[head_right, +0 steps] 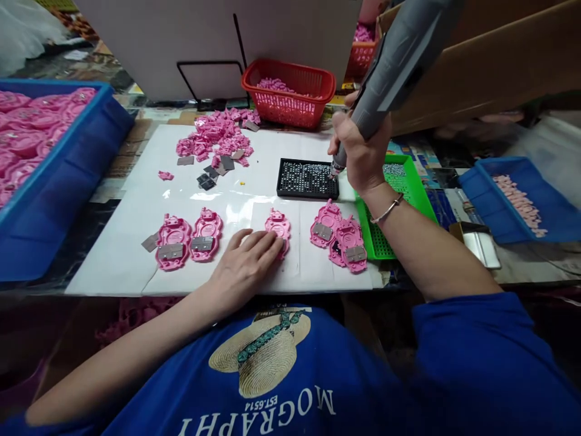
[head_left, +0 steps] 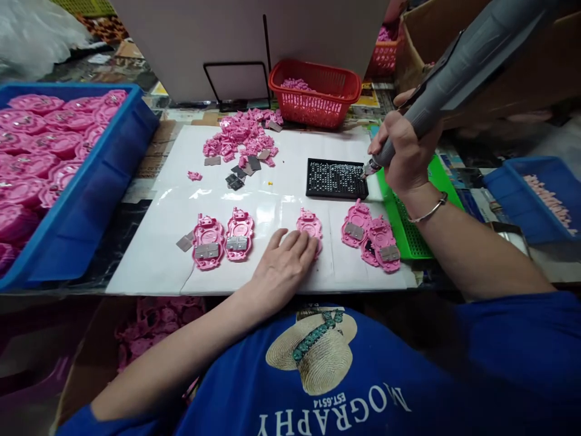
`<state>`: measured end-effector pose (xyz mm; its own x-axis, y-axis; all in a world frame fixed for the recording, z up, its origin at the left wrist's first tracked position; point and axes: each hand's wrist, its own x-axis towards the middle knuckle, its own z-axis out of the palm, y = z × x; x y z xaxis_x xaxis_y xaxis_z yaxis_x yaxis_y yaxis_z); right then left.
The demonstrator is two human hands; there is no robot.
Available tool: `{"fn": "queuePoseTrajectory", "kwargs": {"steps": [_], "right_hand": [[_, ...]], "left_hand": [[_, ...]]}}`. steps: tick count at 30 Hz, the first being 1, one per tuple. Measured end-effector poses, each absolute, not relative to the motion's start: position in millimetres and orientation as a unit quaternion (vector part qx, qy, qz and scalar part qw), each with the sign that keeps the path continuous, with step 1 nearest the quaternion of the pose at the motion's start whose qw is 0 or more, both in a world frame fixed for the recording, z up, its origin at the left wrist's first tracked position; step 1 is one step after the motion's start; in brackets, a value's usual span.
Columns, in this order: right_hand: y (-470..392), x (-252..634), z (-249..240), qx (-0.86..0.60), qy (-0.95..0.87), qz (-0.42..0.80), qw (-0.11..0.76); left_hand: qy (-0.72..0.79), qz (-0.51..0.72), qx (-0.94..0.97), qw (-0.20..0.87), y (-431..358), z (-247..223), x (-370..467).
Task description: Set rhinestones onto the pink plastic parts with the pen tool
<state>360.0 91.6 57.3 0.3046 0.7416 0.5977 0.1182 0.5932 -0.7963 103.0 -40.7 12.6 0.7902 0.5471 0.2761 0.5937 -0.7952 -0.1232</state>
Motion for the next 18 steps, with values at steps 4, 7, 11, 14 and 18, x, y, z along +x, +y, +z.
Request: {"fn": "queuePoseTrajectory", "kwargs": {"steps": [4, 7, 11, 14, 18], "right_hand": [[98, 365, 51, -0.426, -0.547, 0.218, 0.687], [103, 364, 49, -0.392, -0.538, 0.228, 0.711], [105, 362, 47, -0.373, -0.530, 0.237, 0.724], [106, 363, 46, -0.403, -0.518, 0.230, 0.719], [109, 366, 41, -0.429, -0.523, 0.221, 0.702]], "left_hand": [[-0.291, -0.155, -0.943, 0.054, -39, 2, 126], [-0.290, -0.182, -0.939, 0.038, -37, -5, 129], [-0.291, -0.194, -0.936, 0.026, -37, -8, 127], [-0.291, -0.195, -0.936, 0.021, -37, -7, 126], [-0.291, -0.192, -0.937, 0.019, -38, -6, 126]]}}
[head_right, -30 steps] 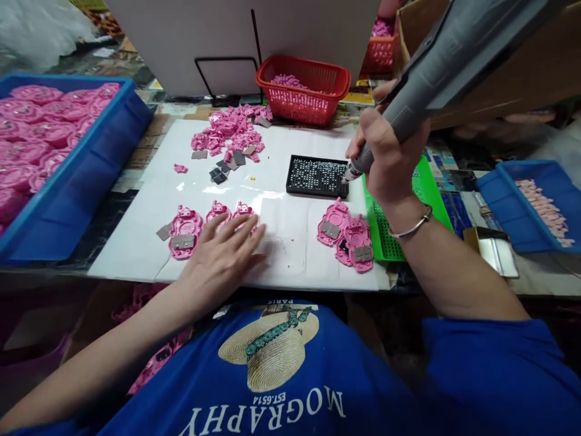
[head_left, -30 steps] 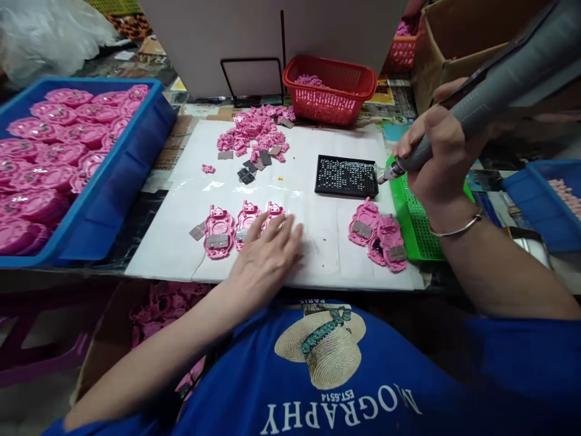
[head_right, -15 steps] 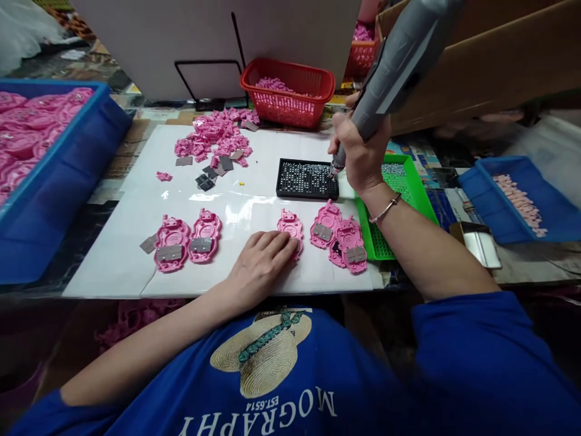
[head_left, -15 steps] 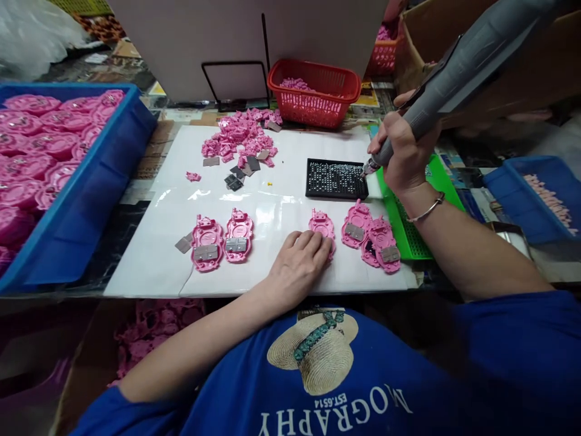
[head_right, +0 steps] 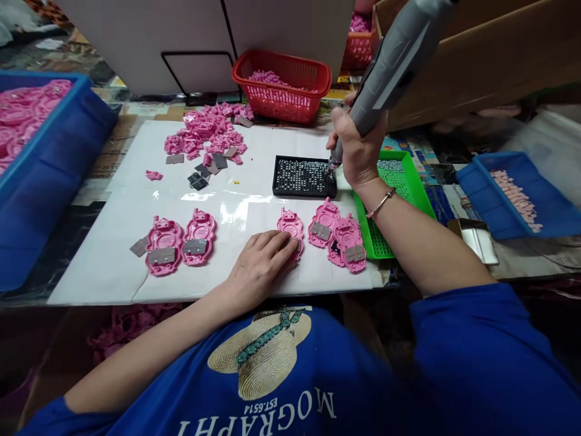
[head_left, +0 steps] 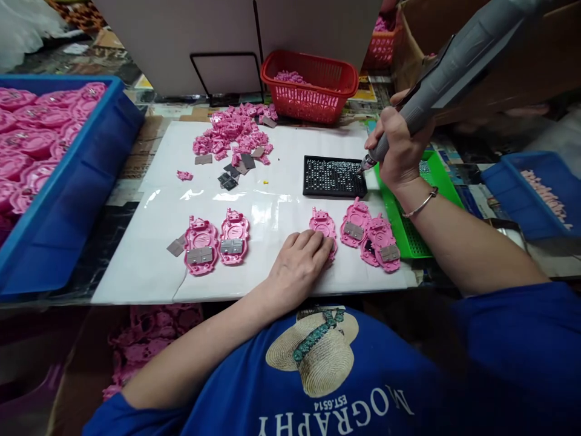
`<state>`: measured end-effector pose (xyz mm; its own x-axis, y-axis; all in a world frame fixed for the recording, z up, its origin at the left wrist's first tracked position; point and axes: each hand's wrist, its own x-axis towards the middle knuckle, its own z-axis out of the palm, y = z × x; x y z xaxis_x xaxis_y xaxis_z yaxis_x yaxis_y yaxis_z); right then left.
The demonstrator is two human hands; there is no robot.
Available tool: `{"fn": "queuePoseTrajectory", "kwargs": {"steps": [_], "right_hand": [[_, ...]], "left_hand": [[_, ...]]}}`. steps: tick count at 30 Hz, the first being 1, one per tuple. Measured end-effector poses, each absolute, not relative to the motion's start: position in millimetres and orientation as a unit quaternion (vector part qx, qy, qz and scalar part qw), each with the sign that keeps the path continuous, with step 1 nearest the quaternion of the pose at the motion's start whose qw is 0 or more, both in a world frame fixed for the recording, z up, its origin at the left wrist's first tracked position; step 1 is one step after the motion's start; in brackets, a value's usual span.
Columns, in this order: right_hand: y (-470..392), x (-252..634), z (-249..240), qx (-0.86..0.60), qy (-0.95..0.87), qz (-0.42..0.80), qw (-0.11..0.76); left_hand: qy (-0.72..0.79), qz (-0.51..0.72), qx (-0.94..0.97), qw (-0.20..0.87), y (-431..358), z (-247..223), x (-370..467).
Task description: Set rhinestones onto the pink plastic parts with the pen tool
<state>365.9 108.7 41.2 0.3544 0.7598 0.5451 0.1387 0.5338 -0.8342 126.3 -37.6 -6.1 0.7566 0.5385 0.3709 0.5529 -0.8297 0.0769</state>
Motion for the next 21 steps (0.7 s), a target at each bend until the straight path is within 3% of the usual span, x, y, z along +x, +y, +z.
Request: {"fn": "queuePoseTrajectory", "kwargs": {"steps": [6, 11, 16, 21], "right_hand": [[114, 367, 38, -0.415, -0.529, 0.216, 0.708], [100, 356, 63, -0.367, -0.541, 0.216, 0.726], [68, 319, 81, -0.309, -0.552, 0.273, 0.724], [43, 289, 69, -0.264, -0.586, 0.347, 0.683]], "left_hand": [[-0.287, -0.196, -0.937, 0.023, -37, -7, 126], [-0.290, -0.196, -0.936, 0.024, -37, -8, 127], [-0.294, -0.180, -0.939, 0.016, -38, -6, 127], [-0.291, -0.172, -0.941, 0.014, -38, -4, 127]]}}
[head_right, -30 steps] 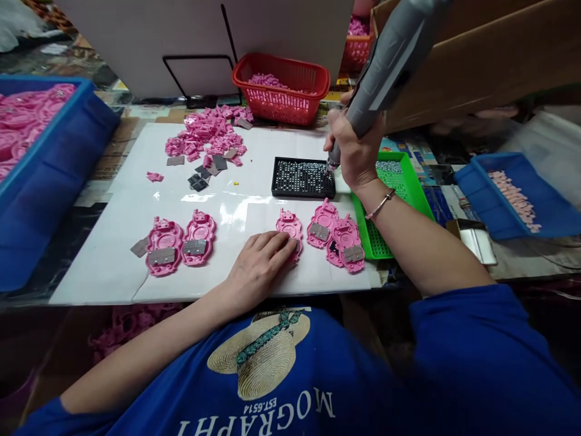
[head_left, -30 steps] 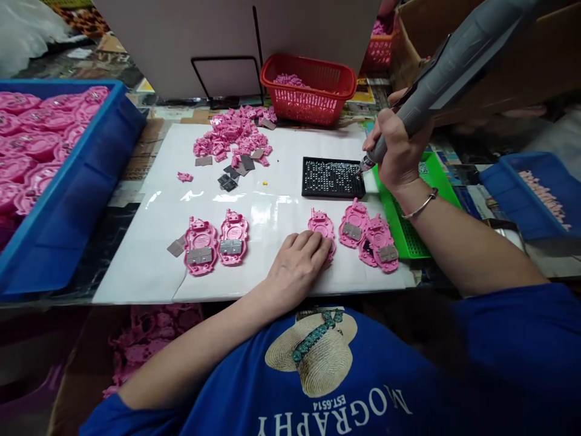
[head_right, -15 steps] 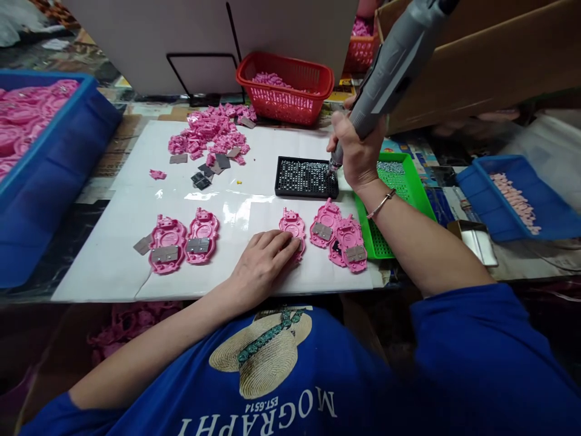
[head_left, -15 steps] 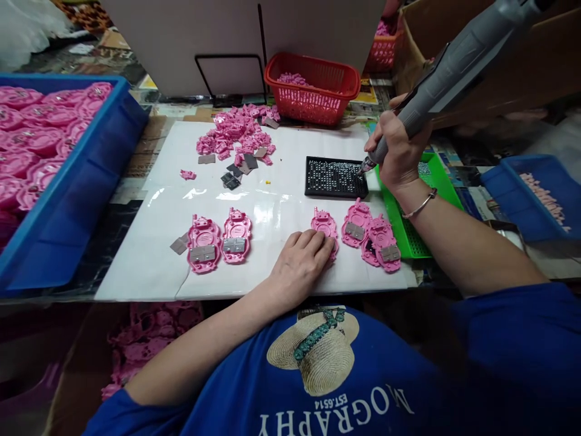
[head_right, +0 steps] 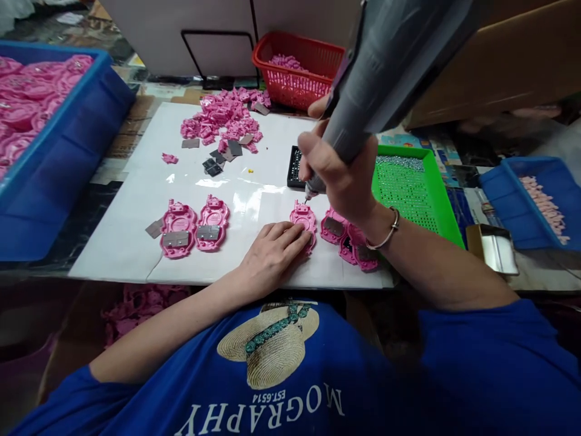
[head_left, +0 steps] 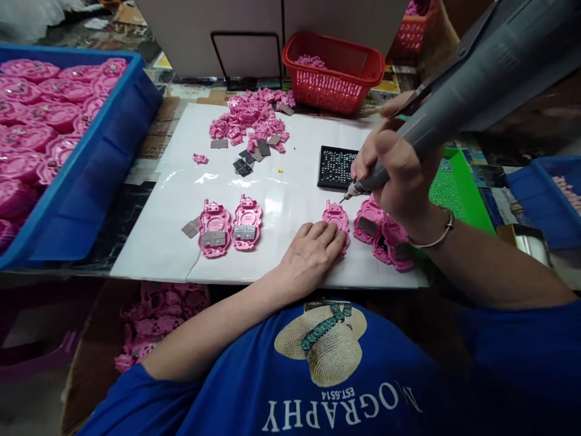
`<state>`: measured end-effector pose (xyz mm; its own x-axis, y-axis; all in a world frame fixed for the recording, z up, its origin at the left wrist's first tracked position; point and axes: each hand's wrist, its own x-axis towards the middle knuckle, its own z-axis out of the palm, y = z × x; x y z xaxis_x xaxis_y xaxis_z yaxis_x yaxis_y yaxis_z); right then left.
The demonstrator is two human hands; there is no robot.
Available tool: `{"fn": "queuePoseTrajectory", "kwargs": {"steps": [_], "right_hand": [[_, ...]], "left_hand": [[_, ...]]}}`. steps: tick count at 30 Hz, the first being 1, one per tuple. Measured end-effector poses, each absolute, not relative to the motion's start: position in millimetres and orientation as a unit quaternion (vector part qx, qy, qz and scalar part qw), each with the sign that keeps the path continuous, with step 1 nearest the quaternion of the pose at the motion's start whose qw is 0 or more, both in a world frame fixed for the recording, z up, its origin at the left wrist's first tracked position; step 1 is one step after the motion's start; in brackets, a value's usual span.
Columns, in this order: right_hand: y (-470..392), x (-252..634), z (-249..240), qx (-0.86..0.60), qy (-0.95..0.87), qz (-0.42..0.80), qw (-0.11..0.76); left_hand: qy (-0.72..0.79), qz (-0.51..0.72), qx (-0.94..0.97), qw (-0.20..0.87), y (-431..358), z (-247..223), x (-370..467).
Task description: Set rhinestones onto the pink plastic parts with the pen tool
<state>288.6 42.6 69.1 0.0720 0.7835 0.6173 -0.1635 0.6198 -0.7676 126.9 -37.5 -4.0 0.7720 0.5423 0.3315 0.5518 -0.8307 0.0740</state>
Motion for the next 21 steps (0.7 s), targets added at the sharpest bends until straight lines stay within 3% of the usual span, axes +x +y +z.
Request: {"fn": "queuePoseTrajectory", "kwargs": {"steps": [12, 21], "right_hand": [[39, 284, 54, -0.338, -0.598, 0.356, 0.634], [34, 276, 54, -0.307, -0.584, 0.389, 0.643]], "left_hand": [[-0.294, -0.163, -0.942, 0.000, -38, -2, 128], [-0.294, -0.159, -0.942, -0.002, -38, 0, 128]]}}
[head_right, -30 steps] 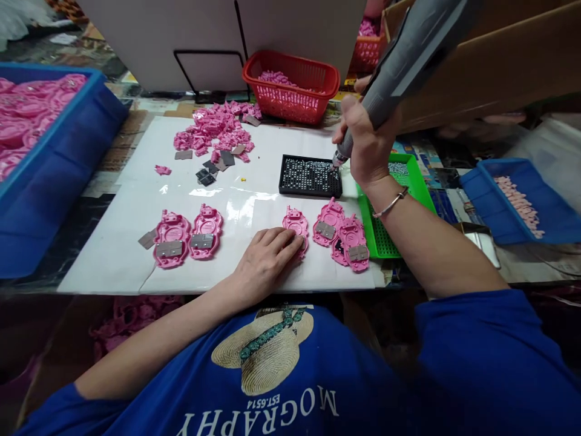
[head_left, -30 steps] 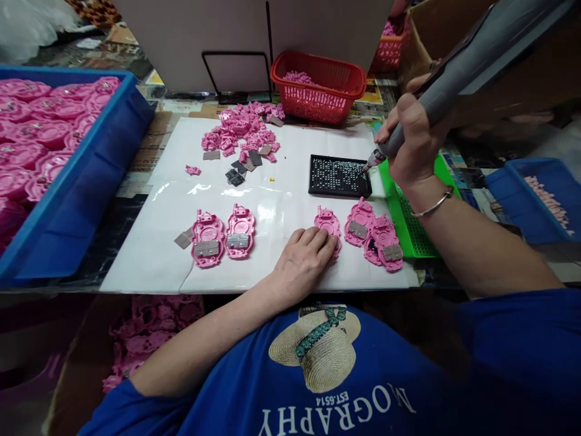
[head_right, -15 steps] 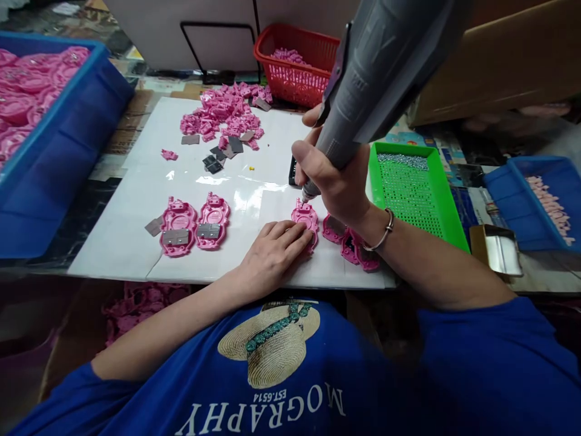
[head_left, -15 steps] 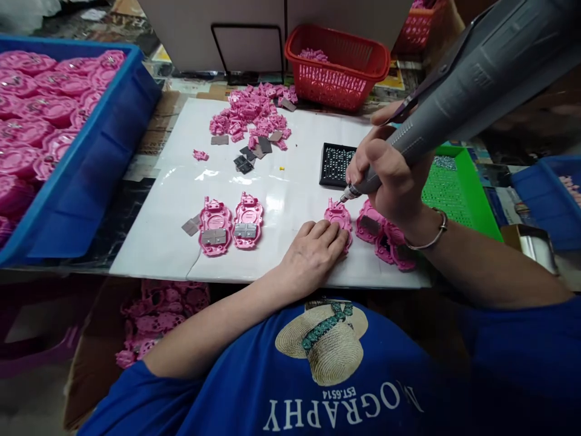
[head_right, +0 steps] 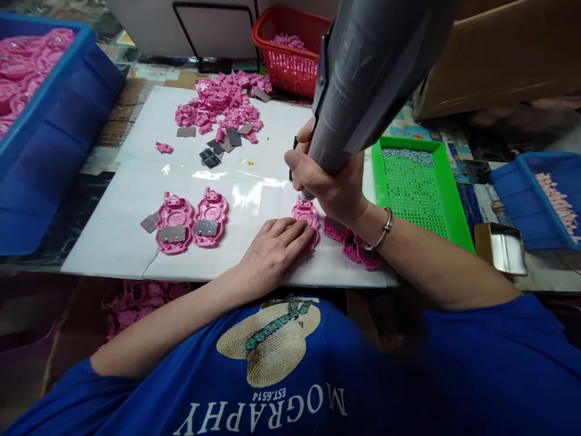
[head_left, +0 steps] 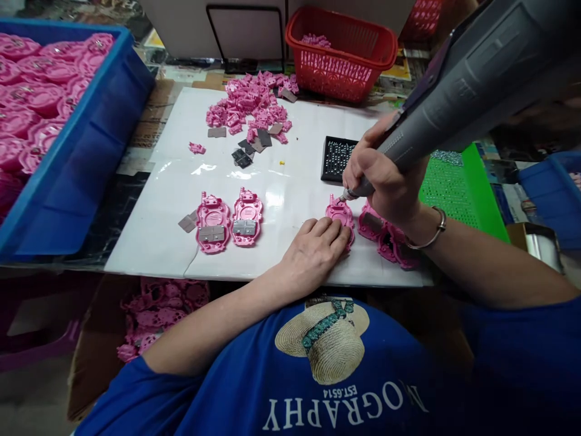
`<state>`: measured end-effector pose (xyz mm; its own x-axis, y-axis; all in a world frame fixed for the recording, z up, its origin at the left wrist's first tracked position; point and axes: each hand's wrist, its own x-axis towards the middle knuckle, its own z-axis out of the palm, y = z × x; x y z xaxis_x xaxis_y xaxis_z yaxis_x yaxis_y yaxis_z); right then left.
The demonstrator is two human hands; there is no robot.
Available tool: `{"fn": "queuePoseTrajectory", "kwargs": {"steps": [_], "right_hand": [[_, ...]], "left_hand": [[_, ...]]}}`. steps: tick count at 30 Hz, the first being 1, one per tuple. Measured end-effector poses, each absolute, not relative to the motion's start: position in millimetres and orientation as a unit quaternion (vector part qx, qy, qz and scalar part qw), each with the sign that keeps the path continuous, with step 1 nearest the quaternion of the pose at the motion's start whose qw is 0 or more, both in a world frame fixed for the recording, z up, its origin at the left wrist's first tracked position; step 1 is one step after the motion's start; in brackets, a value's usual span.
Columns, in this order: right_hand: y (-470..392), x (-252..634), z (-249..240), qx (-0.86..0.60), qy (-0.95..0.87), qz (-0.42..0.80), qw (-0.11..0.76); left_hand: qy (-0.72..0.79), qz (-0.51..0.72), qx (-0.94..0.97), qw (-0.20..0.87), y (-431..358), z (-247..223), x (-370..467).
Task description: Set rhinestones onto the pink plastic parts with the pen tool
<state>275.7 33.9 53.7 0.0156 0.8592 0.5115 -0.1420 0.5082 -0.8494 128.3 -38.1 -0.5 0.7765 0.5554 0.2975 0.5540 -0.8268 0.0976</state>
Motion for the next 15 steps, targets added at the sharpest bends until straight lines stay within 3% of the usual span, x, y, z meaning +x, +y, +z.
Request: {"fn": "queuePoseTrajectory", "kwargs": {"steps": [10, 15], "right_hand": [[42, 281, 54, -0.280, -0.580, 0.412, 0.644], [58, 309, 81, -0.300, -0.576, 0.304, 0.697]], "left_hand": [[0.290, 0.165, 0.943, -0.022, -37, -4, 128], [0.290, 0.180, 0.940, -0.025, -36, -9, 127]]}}
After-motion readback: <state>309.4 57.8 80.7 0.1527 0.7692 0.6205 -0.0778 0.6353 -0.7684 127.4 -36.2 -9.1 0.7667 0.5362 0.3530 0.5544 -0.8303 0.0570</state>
